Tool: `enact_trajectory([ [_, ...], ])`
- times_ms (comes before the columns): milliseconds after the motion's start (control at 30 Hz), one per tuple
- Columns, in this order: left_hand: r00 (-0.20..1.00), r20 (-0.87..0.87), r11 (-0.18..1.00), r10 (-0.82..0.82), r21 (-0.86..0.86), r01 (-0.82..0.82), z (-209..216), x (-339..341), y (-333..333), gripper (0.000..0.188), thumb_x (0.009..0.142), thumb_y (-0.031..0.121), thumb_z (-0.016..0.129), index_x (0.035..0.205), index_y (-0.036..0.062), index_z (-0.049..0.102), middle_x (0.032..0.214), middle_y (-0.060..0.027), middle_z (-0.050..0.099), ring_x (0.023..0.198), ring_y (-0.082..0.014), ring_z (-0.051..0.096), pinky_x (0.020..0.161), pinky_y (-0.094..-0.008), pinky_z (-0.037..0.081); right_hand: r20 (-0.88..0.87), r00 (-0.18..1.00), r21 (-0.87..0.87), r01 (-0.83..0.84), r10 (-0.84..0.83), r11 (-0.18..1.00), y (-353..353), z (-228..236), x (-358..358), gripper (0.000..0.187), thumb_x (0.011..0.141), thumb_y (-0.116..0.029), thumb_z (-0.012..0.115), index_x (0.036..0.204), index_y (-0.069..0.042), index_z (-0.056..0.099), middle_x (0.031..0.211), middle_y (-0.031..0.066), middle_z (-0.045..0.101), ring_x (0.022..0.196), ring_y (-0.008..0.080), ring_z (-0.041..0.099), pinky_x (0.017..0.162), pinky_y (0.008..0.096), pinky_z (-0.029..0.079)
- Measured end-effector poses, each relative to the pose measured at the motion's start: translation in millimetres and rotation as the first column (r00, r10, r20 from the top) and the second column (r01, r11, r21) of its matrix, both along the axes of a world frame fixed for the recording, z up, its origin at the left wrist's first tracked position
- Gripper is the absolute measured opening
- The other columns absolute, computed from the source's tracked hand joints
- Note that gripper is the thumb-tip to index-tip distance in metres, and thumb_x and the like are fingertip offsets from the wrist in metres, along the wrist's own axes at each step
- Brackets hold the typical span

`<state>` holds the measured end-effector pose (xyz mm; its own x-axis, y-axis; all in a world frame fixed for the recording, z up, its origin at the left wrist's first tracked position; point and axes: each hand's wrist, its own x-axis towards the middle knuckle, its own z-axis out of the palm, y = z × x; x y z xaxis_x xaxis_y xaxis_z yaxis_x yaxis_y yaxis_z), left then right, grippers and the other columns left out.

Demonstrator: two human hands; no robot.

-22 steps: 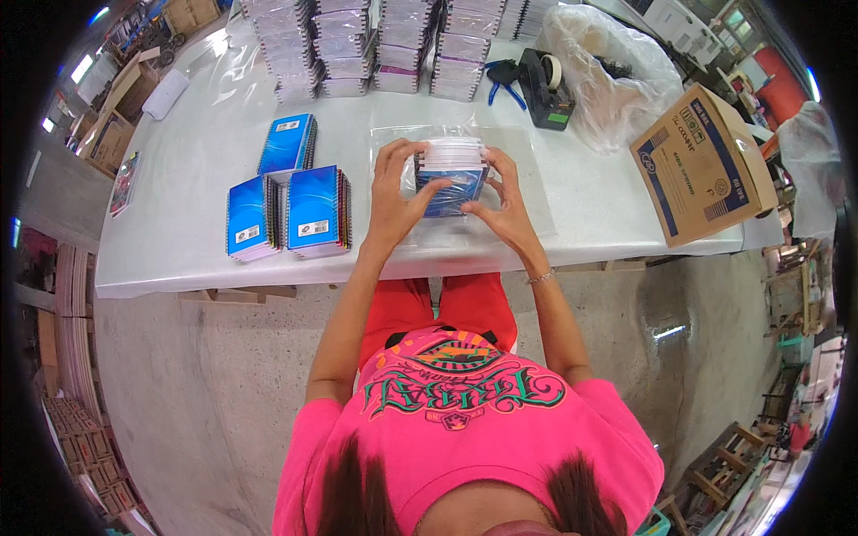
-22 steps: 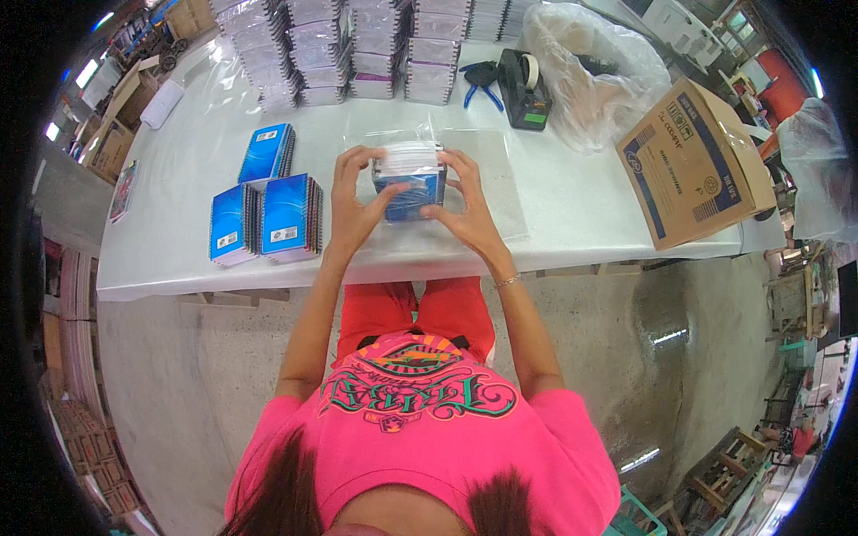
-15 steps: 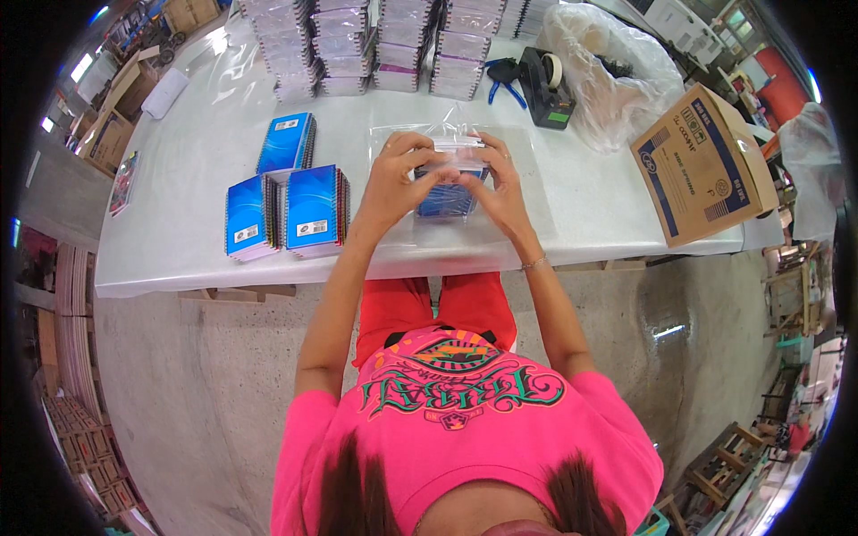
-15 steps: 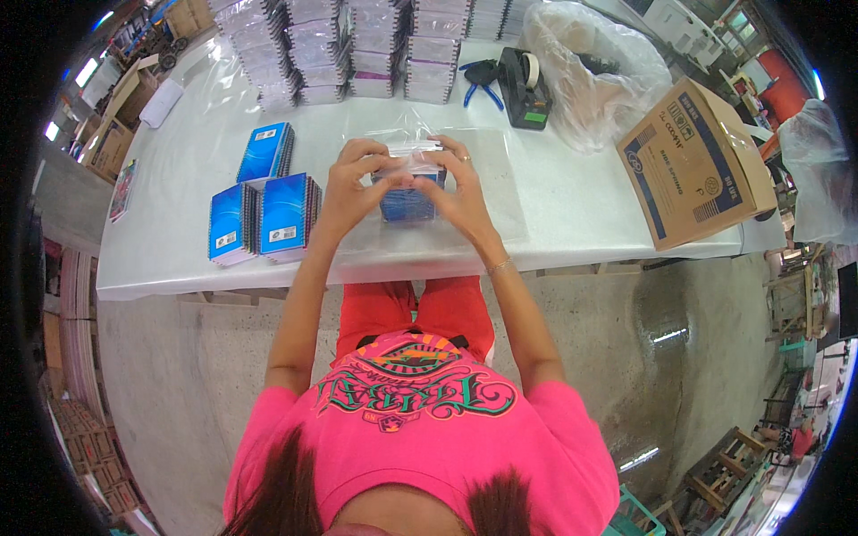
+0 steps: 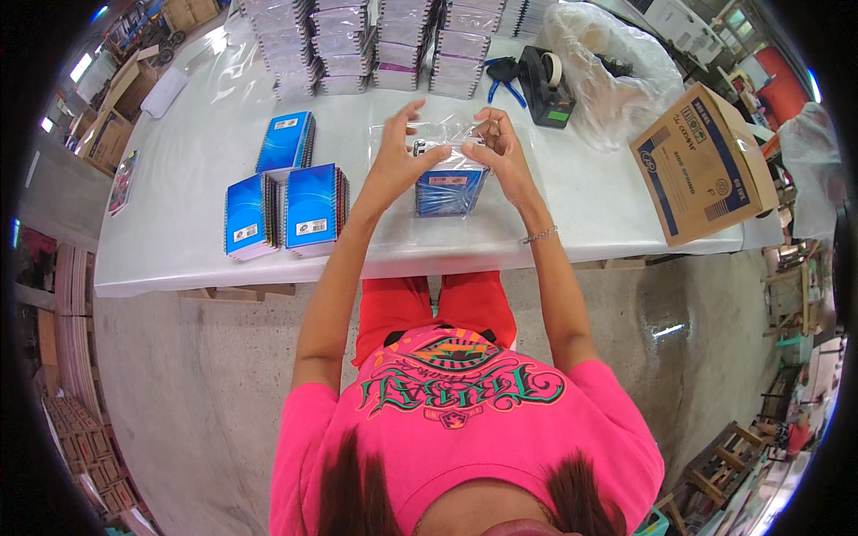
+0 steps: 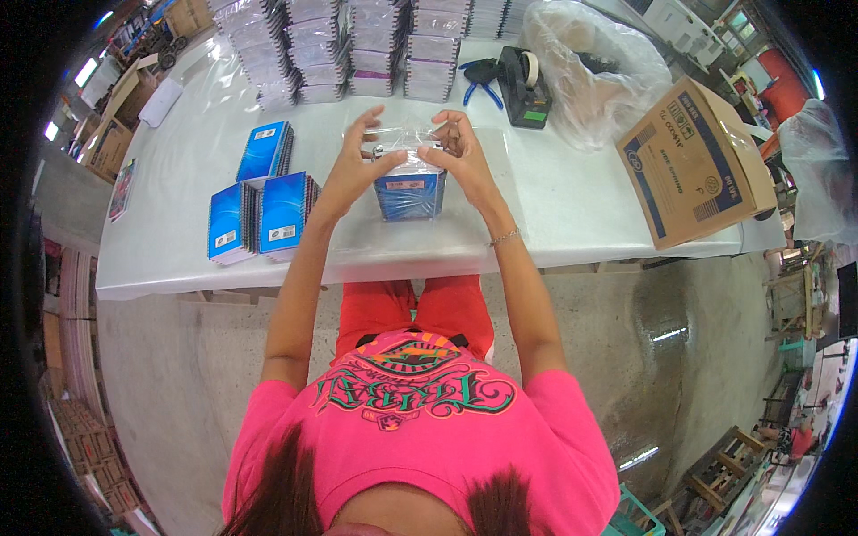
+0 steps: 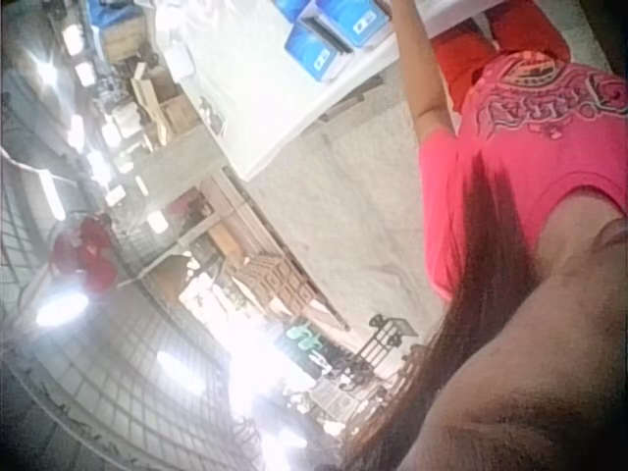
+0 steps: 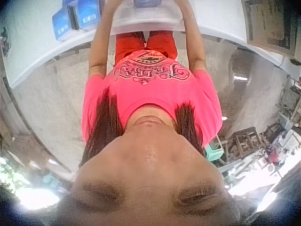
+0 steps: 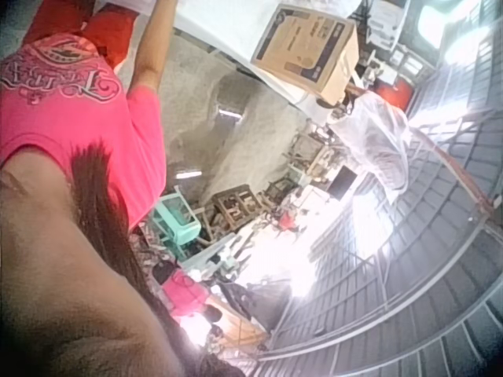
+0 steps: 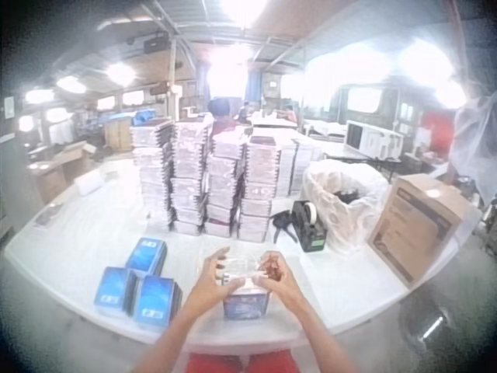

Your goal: The person places stacks of spiral-bound notebooks into clear plastic bags, folds the bag edges, and seals them with tape. The person repeats this process for multiple stacks, moving each sealed package aside after completion.

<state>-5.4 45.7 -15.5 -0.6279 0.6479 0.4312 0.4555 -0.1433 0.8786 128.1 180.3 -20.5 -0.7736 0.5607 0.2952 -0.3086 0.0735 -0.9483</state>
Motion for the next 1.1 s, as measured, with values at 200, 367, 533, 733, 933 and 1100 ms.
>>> enact_trajectory([
  [200, 0.827, 0.485, 0.942, -0.286, -0.017, 0.335, -6, -9, 3, 0.029, 0.087, 0.021, 0.071, 0.109, 0.0036, 0.068, 0.092, -0.0038, 0.066, 0.084, -0.0091, 0.059, 0.077, -0.0230, 0.046, 0.125, 0.979, -0.040, -0.156, 0.160, 0.987, 16, -8, -3, 0.031, 0.087, -0.025, 0.068, 0.111, -0.004, 0.066, 0.101, 0.0019, 0.059, 0.098, 0.0121, 0.056, 0.083, 0.0265, 0.044],
  [367, 0.878, 0.398, 0.954, -0.266, -0.025, 0.300, -9, -9, 3, 0.022, 0.087, 0.018, 0.069, 0.104, 0.0033, 0.070, 0.091, -0.0035, 0.067, 0.083, -0.0086, 0.060, 0.074, -0.0220, 0.046, 0.173, 0.970, 0.128, -0.195, 0.172, 0.972, 12, 2, 15, 0.038, 0.085, -0.024, 0.073, 0.116, -0.004, 0.066, 0.119, 0.0045, 0.055, 0.108, 0.0148, 0.055, 0.094, 0.0283, 0.044],
  [533, 0.862, 0.354, 0.904, -0.363, -0.090, 0.417, -1, -20, -3, 0.024, 0.089, 0.019, 0.068, 0.107, 0.0033, 0.070, 0.099, -0.0060, 0.068, 0.095, -0.0121, 0.061, 0.082, -0.0256, 0.049, 0.141, 0.985, 0.217, -0.130, 0.101, 0.968, 1, 4, 21, 0.037, 0.079, -0.017, 0.078, 0.112, -0.006, 0.070, 0.121, 0.0072, 0.053, 0.113, 0.0186, 0.054, 0.098, 0.0313, 0.043],
  [733, 0.912, -0.069, 0.908, -0.405, -0.146, 0.392, 14, -13, -20, 0.021, 0.080, 0.016, 0.076, 0.099, 0.0070, 0.075, 0.114, -0.0053, 0.067, 0.114, -0.0241, 0.059, 0.102, -0.0371, 0.042, 0.072, 0.997, 0.254, 0.009, -0.028, 0.967, -1, -15, 21, 0.026, 0.078, -0.015, 0.078, 0.103, -0.009, 0.074, 0.123, 0.0097, 0.056, 0.115, 0.0198, 0.053, 0.096, 0.0316, 0.041],
  [933, 0.899, -0.308, 0.950, -0.311, -0.083, 0.300, 9, -3, -27, 0.020, 0.077, 0.005, 0.074, 0.097, 0.0030, 0.073, 0.101, -0.0090, 0.067, 0.112, -0.0278, 0.060, 0.105, -0.0386, 0.040, 0.013, 0.996, 0.176, 0.089, -0.092, 0.980, 46, -6, 22, 0.025, 0.087, -0.027, 0.070, 0.107, -0.011, 0.073, 0.118, 0.0086, 0.060, 0.114, 0.0191, 0.053, 0.096, 0.0335, 0.041],
  [1100, 0.901, -0.323, 0.956, -0.290, -0.048, 0.290, 6, 6, -19, 0.017, 0.078, 0.001, 0.072, 0.095, 0.0008, 0.071, 0.100, -0.0104, 0.066, 0.108, -0.0262, 0.061, 0.094, -0.0363, 0.047, 0.108, 0.667, 0.414, 0.644, -0.737, 0.643, 222, -38, 40, 0.041, 0.092, -0.038, 0.063, 0.107, -0.001, 0.069, 0.101, 0.0090, 0.068, 0.090, 0.0171, 0.061, 0.079, 0.0331, 0.049],
])
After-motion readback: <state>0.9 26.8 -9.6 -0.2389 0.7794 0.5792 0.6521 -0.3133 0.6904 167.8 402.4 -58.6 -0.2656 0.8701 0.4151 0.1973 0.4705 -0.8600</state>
